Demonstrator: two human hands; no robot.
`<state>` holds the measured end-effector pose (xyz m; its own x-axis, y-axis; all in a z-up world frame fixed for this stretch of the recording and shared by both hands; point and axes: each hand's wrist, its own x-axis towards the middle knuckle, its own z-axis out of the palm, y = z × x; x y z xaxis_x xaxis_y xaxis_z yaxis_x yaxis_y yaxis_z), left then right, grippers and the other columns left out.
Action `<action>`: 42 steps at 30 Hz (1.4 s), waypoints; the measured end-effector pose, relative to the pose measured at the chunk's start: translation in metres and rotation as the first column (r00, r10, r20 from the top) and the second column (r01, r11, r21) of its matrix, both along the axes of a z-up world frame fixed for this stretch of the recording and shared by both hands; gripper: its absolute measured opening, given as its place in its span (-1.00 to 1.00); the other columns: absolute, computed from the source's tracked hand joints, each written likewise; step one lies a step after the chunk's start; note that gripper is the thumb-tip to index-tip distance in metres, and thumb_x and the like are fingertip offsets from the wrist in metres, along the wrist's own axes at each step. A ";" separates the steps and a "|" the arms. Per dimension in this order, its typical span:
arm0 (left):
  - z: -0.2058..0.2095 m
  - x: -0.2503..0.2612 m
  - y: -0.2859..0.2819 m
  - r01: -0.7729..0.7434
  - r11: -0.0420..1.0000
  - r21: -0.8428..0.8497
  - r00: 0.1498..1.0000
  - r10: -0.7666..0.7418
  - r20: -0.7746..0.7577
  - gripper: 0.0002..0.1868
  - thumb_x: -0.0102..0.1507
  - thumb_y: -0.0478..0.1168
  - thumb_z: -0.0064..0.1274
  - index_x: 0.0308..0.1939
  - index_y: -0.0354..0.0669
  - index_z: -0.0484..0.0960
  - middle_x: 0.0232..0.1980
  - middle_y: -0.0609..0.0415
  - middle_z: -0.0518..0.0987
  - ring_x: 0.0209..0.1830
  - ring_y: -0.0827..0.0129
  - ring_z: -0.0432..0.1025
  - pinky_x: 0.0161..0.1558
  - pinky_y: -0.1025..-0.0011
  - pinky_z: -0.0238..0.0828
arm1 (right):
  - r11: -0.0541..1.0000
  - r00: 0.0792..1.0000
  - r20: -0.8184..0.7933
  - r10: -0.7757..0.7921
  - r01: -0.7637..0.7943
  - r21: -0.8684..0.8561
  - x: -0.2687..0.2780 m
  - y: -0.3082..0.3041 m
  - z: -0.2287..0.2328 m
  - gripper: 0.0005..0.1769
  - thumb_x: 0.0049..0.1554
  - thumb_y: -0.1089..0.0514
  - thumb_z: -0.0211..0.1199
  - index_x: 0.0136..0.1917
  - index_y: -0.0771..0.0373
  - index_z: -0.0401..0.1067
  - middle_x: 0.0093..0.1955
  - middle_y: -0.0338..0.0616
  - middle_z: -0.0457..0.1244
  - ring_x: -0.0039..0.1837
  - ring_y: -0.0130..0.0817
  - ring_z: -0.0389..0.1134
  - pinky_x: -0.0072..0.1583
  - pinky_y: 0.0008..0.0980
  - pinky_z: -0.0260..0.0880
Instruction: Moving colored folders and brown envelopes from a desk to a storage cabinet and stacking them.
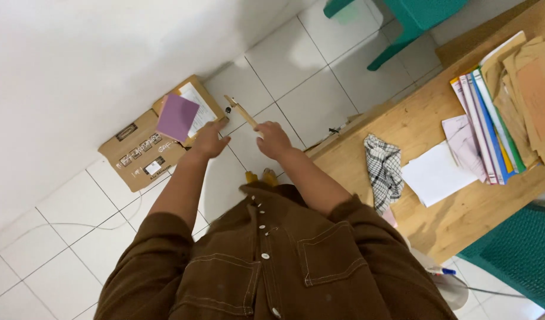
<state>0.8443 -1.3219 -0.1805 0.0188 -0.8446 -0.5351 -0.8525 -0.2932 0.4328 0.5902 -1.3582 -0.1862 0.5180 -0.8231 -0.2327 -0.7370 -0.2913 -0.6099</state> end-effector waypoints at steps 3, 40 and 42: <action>-0.067 0.004 -0.041 -0.101 0.977 0.188 0.994 0.108 -0.029 -0.42 0.36 0.15 -0.04 0.47 0.28 0.39 0.47 -0.01 0.37 0.44 0.09 0.33 0.43 0.14 0.23 | 0.990 0.973 -0.185 0.136 -0.128 0.053 0.030 -0.014 -0.035 -0.67 0.08 0.24 0.13 0.06 0.03 0.58 -0.03 -0.15 0.37 0.09 -0.12 0.41 0.19 -0.15 0.44; -0.003 -0.342 -0.301 0.681 0.699 0.220 0.689 -0.509 -0.516 -0.30 0.22 0.15 0.20 0.32 -0.20 0.55 0.20 -0.19 0.61 0.12 0.02 0.57 0.10 0.12 0.52 | 0.026 0.100 0.365 -0.926 0.979 -0.203 -0.189 -0.025 0.095 -0.63 0.07 0.25 0.25 0.16 0.11 0.56 0.17 -0.02 0.35 0.21 0.06 0.35 0.20 -0.08 0.40; 0.042 -0.375 -0.305 0.688 0.703 0.182 0.643 -0.473 -0.603 -0.33 0.25 0.06 0.21 0.34 -0.25 0.52 0.24 -0.28 0.57 0.17 -0.09 0.52 0.15 0.10 0.47 | -0.077 0.024 0.380 -0.925 0.965 -0.250 -0.214 -0.024 0.114 -0.60 0.01 0.28 0.33 0.13 0.03 0.55 0.17 -0.11 0.36 0.23 -0.01 0.37 0.21 -0.12 0.42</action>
